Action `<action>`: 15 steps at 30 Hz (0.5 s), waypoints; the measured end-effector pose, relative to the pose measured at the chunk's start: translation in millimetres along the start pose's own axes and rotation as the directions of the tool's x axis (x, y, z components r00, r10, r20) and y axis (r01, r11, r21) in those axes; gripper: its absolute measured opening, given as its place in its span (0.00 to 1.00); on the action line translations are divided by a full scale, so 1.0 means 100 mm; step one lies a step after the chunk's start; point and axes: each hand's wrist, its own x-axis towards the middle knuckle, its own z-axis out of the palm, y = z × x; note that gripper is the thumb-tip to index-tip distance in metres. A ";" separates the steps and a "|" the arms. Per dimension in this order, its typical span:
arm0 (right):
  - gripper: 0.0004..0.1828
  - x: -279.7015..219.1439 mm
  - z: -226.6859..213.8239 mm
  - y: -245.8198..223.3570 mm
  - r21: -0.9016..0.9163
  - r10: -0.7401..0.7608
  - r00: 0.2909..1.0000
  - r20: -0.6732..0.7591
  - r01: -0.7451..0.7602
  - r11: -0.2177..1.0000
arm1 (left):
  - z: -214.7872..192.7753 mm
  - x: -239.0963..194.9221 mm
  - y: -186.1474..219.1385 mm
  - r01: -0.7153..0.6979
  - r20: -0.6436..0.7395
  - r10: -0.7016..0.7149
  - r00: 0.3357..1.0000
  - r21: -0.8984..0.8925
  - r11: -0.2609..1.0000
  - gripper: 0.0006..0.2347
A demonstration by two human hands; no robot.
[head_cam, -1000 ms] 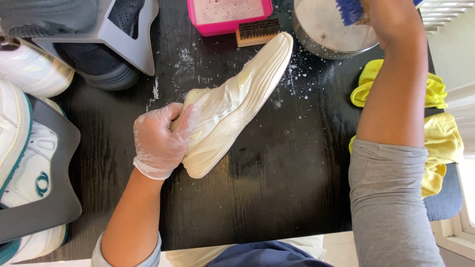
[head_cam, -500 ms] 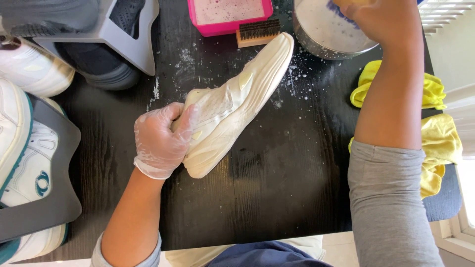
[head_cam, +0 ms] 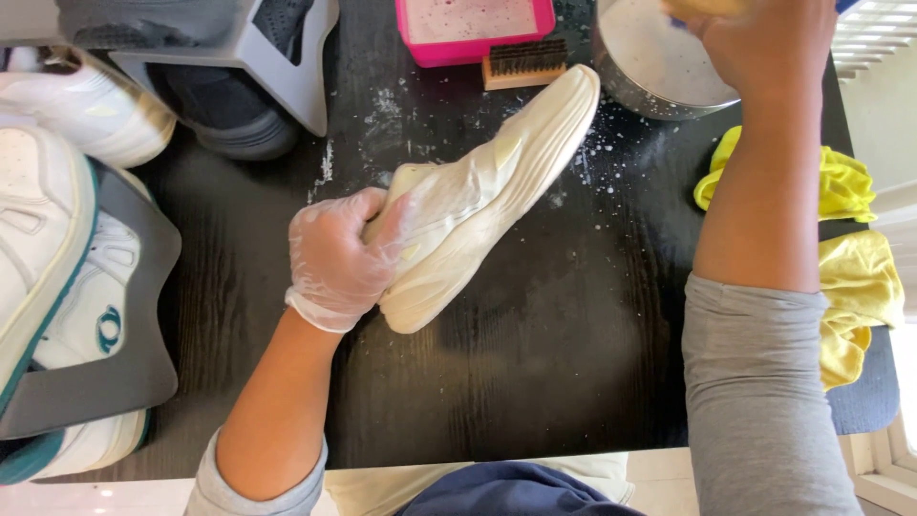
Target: The person scrubs a white sneaker with a sponge dipped in soapy water, then wipes it with a yellow cloth. The process is repeated on different areas of the shoe, including the toe and side panels.
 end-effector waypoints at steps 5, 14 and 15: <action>0.36 -0.04 -0.08 -0.19 0.018 -0.062 0.998 0.001 0.062 0.998 | 0.03 -0.02 -0.03 -0.013 0.017 0.013 1.000 0.008 1.000 0.24; 0.34 -0.06 -0.09 -0.50 -0.015 -0.128 0.986 -0.102 0.127 0.992 | 0.12 0.00 -0.15 -0.163 -0.119 0.164 0.979 0.015 0.986 0.24; 0.34 0.02 -0.06 -0.52 -0.015 -0.132 0.986 -0.101 0.131 0.991 | 0.11 0.00 -0.14 -0.161 -0.121 0.162 0.979 0.015 0.987 0.24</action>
